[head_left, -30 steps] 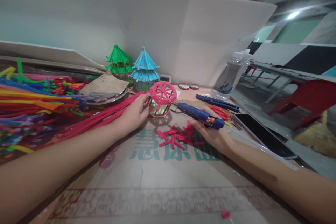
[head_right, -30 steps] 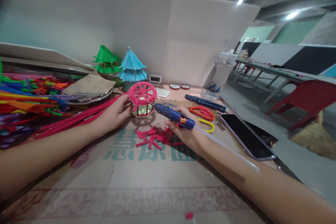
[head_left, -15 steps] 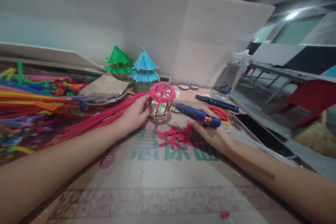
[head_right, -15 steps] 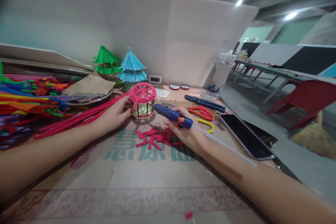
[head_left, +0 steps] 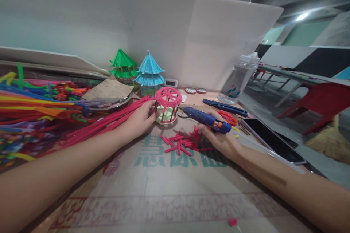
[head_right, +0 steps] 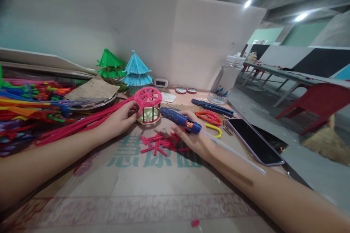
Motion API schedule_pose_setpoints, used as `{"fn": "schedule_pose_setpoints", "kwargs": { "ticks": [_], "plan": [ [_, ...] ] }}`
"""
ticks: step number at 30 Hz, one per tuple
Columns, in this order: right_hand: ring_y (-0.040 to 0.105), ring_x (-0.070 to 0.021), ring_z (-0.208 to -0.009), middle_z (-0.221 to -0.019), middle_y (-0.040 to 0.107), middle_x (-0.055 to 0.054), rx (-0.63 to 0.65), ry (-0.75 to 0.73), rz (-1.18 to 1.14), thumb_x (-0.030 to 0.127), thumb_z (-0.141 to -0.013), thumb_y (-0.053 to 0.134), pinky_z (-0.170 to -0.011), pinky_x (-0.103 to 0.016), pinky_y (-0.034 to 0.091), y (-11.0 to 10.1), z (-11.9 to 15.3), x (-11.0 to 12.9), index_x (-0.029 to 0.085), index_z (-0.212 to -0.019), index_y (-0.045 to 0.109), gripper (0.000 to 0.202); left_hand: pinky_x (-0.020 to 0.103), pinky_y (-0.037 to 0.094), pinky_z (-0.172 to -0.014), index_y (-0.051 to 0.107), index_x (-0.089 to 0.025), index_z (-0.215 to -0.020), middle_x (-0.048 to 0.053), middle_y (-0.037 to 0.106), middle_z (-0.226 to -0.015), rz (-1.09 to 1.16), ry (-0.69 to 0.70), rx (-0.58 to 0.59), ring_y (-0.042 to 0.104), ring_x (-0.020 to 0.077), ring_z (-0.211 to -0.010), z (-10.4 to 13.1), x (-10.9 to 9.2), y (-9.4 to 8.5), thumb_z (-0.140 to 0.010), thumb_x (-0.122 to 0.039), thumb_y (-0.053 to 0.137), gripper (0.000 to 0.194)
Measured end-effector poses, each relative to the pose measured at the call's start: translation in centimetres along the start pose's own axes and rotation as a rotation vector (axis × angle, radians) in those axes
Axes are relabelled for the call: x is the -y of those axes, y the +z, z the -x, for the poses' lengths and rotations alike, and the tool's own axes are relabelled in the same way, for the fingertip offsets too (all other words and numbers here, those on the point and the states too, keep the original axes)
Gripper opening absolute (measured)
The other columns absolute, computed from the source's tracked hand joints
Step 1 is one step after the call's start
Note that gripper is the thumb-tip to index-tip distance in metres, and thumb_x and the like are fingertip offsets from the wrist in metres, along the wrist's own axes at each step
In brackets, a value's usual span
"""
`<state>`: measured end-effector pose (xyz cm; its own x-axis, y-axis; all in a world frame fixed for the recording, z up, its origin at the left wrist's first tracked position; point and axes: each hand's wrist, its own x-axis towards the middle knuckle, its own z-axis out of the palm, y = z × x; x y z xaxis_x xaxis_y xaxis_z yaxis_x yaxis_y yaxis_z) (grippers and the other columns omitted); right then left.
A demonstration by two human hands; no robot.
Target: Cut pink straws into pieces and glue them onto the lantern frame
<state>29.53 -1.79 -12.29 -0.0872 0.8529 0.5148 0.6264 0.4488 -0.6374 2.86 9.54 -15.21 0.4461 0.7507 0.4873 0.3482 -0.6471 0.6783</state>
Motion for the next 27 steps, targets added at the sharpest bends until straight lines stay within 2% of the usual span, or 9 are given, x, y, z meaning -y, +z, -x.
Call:
{"fn": "schedule_pose_setpoints", "kwargs": {
  "ticks": [6,11,18,27],
  "plan": [
    [0.065,-0.0248,-0.081,-0.087,0.068,-0.003,-0.028,-0.016,0.031,0.058,-0.089,0.063,-0.078,-0.039,0.056,-0.01,-0.09,0.01,0.027,-0.111,0.058,0.038,0.047,0.053,-0.100,0.058,-0.017,-0.123,0.013,0.066,-0.127,0.004,0.007,0.005,0.063,0.0295,-0.119,0.01,0.14,0.04,-0.095,-0.036,0.053,0.034],
    [0.065,-0.0244,-0.076,-0.084,0.068,-0.002,-0.031,-0.010,0.029,0.061,-0.088,0.064,-0.074,-0.039,0.056,0.07,-0.15,-0.15,0.028,-0.112,0.060,0.041,0.048,0.052,-0.102,0.057,-0.016,-0.126,0.015,0.065,-0.128,-0.003,0.017,0.008,0.063,0.0299,-0.120,0.06,0.36,0.04,-0.096,-0.036,0.053,0.037],
    [0.064,-0.0250,-0.074,-0.081,0.068,-0.003,-0.045,0.011,-0.010,0.072,-0.080,0.066,-0.069,-0.038,0.055,0.19,-0.44,0.45,0.026,-0.107,0.062,0.054,0.050,0.050,-0.104,0.057,-0.016,-0.128,0.015,0.064,-0.131,-0.022,0.009,0.012,0.061,0.0303,-0.123,0.13,0.12,-0.02,-0.096,-0.038,0.052,0.039],
    [0.063,-0.0235,-0.072,-0.079,0.067,-0.002,-0.040,0.016,-0.010,0.072,-0.080,0.066,-0.067,-0.036,0.054,0.24,-0.41,0.17,0.025,-0.107,0.063,0.054,0.049,0.050,-0.105,0.058,-0.018,-0.127,0.014,0.065,-0.129,0.000,0.038,0.012,0.063,0.0289,-0.119,0.09,0.10,0.00,-0.095,-0.035,0.053,0.037]
  ]
}}
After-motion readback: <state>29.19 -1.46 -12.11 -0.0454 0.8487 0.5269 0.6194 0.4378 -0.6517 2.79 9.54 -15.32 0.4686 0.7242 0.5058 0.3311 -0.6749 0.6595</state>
